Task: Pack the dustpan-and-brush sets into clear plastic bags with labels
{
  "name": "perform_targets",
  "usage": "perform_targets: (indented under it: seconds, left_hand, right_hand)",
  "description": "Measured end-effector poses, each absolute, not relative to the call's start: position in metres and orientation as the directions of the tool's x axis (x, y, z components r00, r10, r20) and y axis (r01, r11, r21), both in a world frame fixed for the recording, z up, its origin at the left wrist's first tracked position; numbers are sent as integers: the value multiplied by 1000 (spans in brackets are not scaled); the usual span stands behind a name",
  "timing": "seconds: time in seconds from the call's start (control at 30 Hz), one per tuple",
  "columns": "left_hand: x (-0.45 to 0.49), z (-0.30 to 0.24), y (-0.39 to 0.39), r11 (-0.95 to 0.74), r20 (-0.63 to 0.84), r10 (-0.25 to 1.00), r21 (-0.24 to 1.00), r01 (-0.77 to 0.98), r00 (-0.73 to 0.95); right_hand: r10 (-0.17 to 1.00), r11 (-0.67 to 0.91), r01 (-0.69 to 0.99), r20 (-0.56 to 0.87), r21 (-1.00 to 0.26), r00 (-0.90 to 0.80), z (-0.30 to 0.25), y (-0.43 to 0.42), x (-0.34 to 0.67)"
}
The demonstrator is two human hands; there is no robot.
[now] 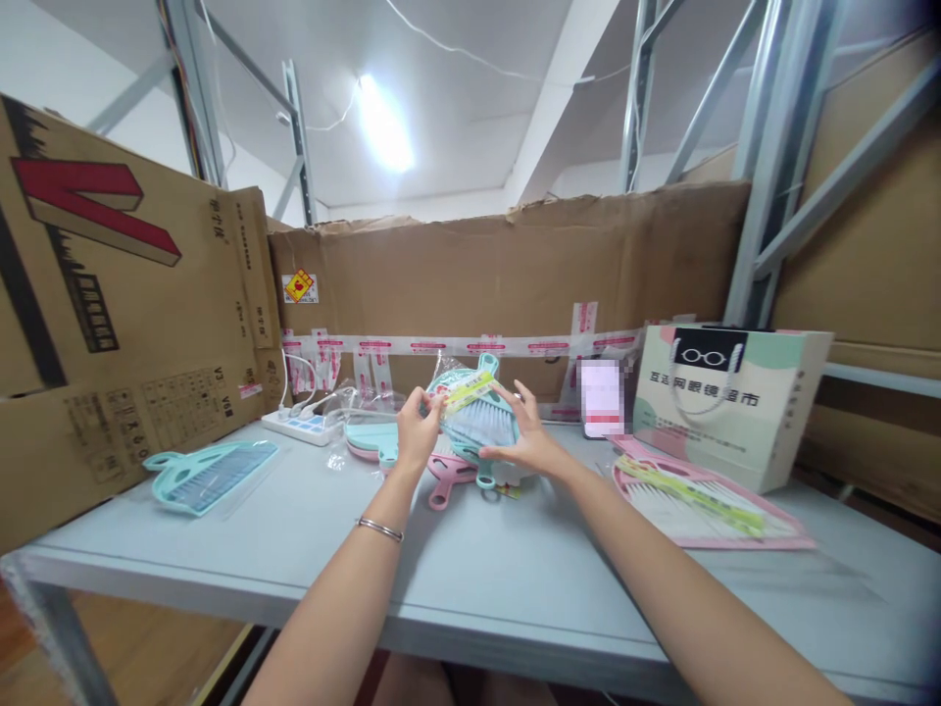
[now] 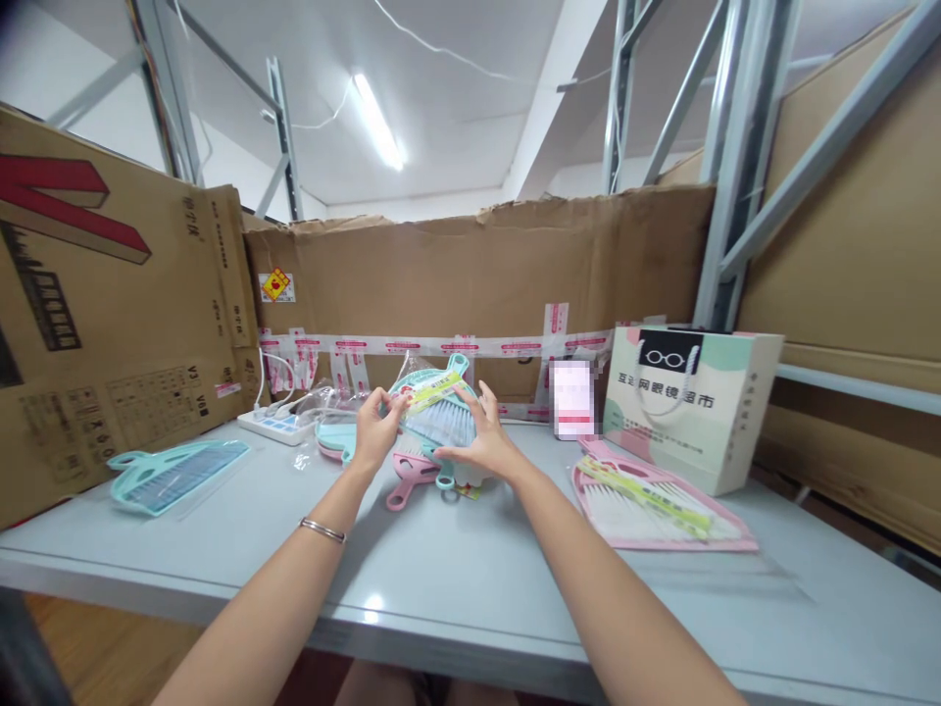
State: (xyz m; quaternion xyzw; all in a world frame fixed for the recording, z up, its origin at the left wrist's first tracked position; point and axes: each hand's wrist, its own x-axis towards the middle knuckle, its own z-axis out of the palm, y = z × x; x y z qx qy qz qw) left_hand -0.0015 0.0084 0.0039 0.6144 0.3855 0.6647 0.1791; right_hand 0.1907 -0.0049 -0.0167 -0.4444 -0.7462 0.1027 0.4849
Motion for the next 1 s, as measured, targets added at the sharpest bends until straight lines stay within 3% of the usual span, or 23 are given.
perform_targets:
  seconds: [0.1,0.27,0.43,0.67,0.87,1.0]
  left_hand:
    - [-1,2,11,-658,689,692,725,204,-216]
    - [-3,0,15,-664,689,671,723,193,-275]
    - [-5,-2,18,-673,705,640,706,218,-307]
    - [-7,2,15,-675,705,620,703,225,-344]
    - [-11,3,20,-685,711,555,685,247,-433]
    - [-10,4,19,-685,701,560,692,228,-442]
  right_hand:
    - [784,527,551,621,-647,-21,-22,0,187]
    - [780,606,463,597,-647,-188,-21,7,191]
    - [804,574,432,578,-695,-139,-16,2,189]
    - [768,602,507,621,-617,-158,-19,-10,175]
    - [760,649,308,604,-695,-240,-13,-7,183]
    - [763,645,240,629,-726,-149,-13,-5,183]
